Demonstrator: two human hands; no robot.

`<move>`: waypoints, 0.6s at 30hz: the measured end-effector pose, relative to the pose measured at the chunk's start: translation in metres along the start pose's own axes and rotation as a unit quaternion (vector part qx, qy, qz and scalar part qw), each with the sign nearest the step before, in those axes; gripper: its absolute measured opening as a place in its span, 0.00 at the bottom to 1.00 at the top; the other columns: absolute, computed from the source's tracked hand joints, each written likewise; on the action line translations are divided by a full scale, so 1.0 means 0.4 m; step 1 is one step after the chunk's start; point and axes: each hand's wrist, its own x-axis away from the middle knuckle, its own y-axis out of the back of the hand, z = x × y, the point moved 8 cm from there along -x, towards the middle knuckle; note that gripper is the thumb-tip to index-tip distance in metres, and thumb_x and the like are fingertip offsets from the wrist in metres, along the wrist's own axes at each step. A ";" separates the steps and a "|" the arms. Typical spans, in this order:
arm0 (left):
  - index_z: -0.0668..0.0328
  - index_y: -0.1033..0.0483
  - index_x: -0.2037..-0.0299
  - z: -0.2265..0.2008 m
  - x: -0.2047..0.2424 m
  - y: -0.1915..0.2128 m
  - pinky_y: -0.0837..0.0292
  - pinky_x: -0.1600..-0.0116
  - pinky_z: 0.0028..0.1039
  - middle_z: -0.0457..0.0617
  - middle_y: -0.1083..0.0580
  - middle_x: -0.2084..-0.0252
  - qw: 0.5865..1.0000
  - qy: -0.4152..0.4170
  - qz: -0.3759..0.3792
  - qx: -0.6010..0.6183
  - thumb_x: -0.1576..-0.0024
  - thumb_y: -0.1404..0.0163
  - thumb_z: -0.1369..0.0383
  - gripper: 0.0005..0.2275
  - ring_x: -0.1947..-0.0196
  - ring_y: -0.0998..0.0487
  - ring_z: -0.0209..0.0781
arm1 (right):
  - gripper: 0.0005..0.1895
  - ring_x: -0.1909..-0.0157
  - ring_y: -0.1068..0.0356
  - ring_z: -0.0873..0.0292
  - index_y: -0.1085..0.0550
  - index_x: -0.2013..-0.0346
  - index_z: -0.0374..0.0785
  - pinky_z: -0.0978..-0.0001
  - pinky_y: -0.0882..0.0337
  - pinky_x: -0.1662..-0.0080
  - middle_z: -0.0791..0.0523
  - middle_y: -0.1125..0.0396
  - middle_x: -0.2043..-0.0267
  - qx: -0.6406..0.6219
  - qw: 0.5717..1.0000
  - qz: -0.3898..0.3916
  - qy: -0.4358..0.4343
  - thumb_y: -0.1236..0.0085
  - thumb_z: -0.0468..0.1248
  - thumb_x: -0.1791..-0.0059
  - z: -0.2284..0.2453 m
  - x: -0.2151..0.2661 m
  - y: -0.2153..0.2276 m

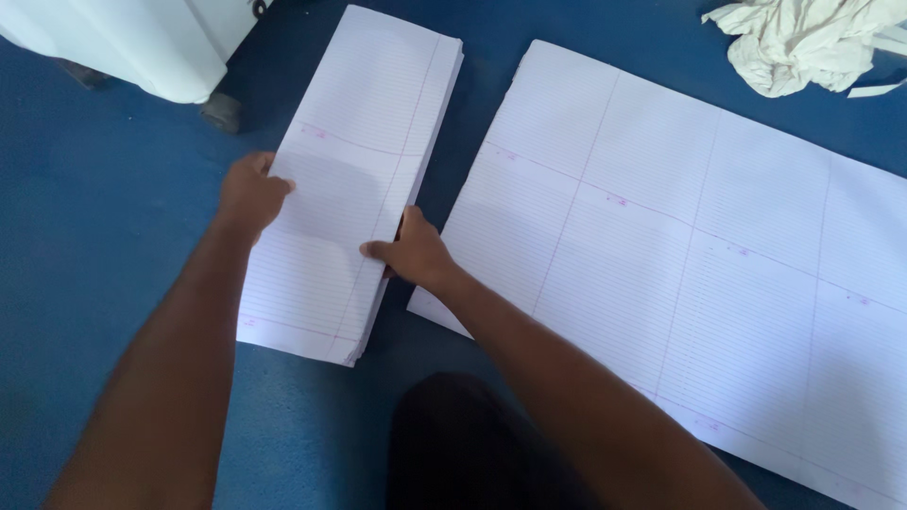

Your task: The person folds large sheets of lined paper in half, then in half again, using a small wooden block to press the creases. The folded sheets are stacked to the left.

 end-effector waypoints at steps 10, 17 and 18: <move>0.70 0.27 0.43 0.031 -0.037 -0.024 0.28 0.43 0.41 0.65 0.24 0.46 0.982 0.000 -0.051 -0.184 0.46 0.39 0.67 0.22 0.47 0.22 0.57 | 0.45 0.58 0.21 0.49 0.53 0.34 0.23 0.65 0.17 0.65 0.38 0.31 0.50 0.015 1.000 -0.010 -0.023 0.36 0.36 0.55 -0.001 0.004 -0.009; 0.67 0.26 0.42 -0.004 -0.032 -0.045 0.27 0.43 0.44 0.64 0.25 0.45 0.970 0.002 -0.068 -0.232 0.44 0.40 0.66 0.21 0.45 0.23 0.60 | 0.50 0.61 0.21 0.49 0.59 0.30 0.25 0.67 0.19 0.68 0.39 0.29 0.52 0.008 1.000 -0.015 -0.011 0.37 0.36 0.56 0.016 0.004 -0.001; 0.66 0.27 0.42 -0.004 -0.032 -0.044 0.27 0.44 0.46 0.65 0.26 0.45 0.963 0.005 -0.076 -0.257 0.44 0.40 0.65 0.22 0.45 0.25 0.62 | 0.50 0.62 0.21 0.49 0.58 0.29 0.26 0.67 0.20 0.68 0.39 0.28 0.53 0.025 0.999 -0.013 -0.024 0.37 0.37 0.55 0.005 0.000 -0.001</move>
